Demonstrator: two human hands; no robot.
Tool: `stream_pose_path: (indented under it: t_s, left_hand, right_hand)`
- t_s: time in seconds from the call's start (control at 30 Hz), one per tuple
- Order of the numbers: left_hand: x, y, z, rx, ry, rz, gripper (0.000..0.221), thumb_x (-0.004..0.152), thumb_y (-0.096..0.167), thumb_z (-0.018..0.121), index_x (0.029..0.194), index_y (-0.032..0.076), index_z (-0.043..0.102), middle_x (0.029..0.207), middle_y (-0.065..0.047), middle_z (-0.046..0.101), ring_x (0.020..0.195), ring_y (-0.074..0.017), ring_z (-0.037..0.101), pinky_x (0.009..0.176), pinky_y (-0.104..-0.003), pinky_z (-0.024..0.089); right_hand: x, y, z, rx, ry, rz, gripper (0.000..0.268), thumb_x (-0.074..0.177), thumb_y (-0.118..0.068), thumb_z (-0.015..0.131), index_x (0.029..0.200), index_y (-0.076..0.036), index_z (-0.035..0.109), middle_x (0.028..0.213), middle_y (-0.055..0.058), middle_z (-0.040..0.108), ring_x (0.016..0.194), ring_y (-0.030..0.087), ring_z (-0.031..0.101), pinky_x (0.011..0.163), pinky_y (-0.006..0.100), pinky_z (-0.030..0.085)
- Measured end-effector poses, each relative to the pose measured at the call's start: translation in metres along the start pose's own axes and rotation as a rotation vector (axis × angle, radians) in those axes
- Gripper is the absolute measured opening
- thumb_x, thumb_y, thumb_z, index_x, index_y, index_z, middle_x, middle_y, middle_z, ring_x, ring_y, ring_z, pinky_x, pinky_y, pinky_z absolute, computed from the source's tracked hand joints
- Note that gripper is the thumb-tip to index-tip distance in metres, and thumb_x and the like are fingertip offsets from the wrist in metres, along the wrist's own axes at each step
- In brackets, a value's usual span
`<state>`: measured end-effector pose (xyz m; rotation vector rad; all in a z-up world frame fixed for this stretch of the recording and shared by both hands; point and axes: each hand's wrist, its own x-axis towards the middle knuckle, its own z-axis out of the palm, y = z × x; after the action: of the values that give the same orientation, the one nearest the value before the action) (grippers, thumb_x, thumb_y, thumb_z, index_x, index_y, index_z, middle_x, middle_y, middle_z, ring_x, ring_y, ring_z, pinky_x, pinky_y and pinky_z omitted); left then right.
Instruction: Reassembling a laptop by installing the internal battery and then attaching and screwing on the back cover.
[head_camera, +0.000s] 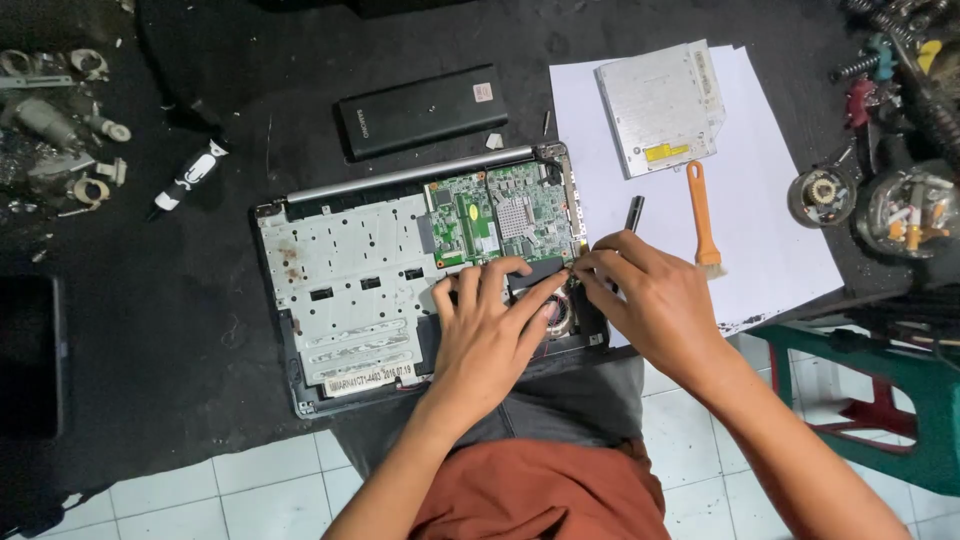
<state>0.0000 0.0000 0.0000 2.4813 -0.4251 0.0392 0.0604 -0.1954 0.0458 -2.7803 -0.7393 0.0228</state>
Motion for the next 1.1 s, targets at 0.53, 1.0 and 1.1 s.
stream_pose_path:
  t_s: [0.53, 1.0, 1.1]
  left_hand:
    - [-0.001, -0.001, 0.002, 0.007, 0.016, -0.004, 0.032, 0.110, 0.032, 0.045, 0.137, 0.026, 0.062, 0.120, -0.006, 0.046, 0.107, -0.0283, 0.040, 0.094, -0.052, 0.023]
    - [0.001, 0.002, -0.001, -0.020, 0.036, -0.011, 0.028, 0.109, 0.031, 0.049, 0.125, 0.019, 0.068, 0.121, -0.007, 0.048, 0.108, -0.0285, 0.041, 0.094, -0.052, 0.023]
    - [0.001, 0.001, 0.000, -0.014, 0.036, -0.007, 0.028, 0.109, 0.031, 0.049, 0.127, 0.020, 0.068, 0.122, -0.007, 0.048, 0.109, -0.0289, 0.042, 0.094, -0.052, 0.024]
  right_hand:
    - [-0.003, 0.002, 0.002, -0.091, -0.004, -0.067, 0.013, 0.091, -0.010, 0.076, 0.104, -0.012, 0.080, 0.096, 0.006, 0.075, 0.068, 0.017, 0.073, 0.062, 0.025, 0.054]
    - [0.001, -0.002, -0.012, -0.189, -0.030, -0.153, 0.011, 0.093, -0.009, 0.073, 0.100, -0.015, 0.079, 0.094, 0.003, 0.076, 0.062, 0.014, 0.071, 0.056, 0.023, 0.050]
    - [0.001, -0.002, -0.010, -0.206, -0.029, -0.146, 0.011, 0.093, -0.010, 0.073, 0.101, -0.015, 0.079, 0.096, 0.003, 0.076, 0.060, 0.013, 0.070, 0.056, 0.022, 0.049]
